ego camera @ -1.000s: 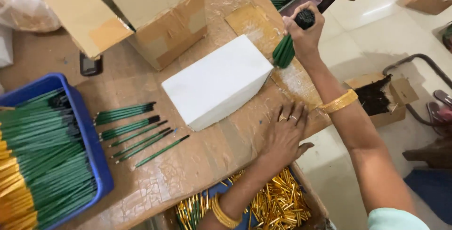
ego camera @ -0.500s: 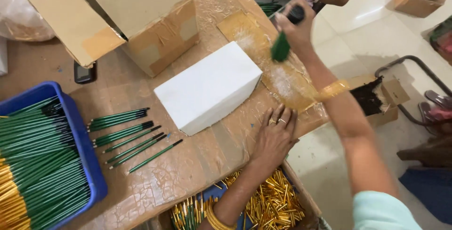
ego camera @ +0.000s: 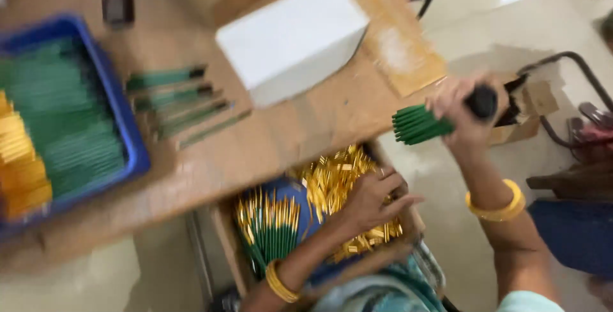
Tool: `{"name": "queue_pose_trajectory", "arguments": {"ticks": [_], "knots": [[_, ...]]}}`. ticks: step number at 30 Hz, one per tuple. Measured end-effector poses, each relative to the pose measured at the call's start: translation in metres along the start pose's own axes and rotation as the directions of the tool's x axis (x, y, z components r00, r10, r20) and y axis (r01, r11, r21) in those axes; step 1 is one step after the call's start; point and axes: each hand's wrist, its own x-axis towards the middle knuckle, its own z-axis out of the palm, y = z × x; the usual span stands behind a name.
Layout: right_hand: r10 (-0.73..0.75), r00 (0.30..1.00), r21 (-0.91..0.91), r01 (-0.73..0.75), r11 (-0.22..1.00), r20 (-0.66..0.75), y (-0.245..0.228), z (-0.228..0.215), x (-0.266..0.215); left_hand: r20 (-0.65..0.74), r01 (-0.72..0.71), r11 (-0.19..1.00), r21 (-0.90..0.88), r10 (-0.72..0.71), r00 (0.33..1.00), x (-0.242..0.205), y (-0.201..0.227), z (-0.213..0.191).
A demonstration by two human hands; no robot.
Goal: The person assembles pencils by inserting gold ferrules into the ends of green wooden sticks. They pick up sticks from a blue tray, attach the ferrules, and place the finished pencils into a white styrofoam block or a blue tray.
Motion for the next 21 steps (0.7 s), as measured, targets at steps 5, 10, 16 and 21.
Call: {"name": "queue_pose_trajectory", "arguments": {"ticks": [5, 10, 16, 21], "knots": [[-0.003, 0.269, -0.138, 0.501, 0.854, 0.963, 0.008, 0.078, -0.076, 0.218, 0.202, -0.112, -0.973, -0.156, 0.963, -0.123, -0.007, 0.042], [-0.126, -0.296, 0.292, 0.623, 0.726, 0.947, 0.049, 0.122, -0.143, 0.145, 0.05, -0.483, -0.874, -0.162, 0.976, -0.179, 0.03, -0.001], [-0.197, -0.489, 0.503, 0.64, 0.581, 0.85, 0.134, 0.093, -0.222, 0.173, 0.002, -0.24, -0.971, -0.692, 0.701, -0.218, -0.016, 0.017], [-0.078, -0.255, 0.225, 0.622, 0.75, 0.964, 0.111, 0.112, -0.201, -0.142, -0.023, 0.145, -0.989, -0.91, 0.389, -0.237, -0.058, 0.015]]}}
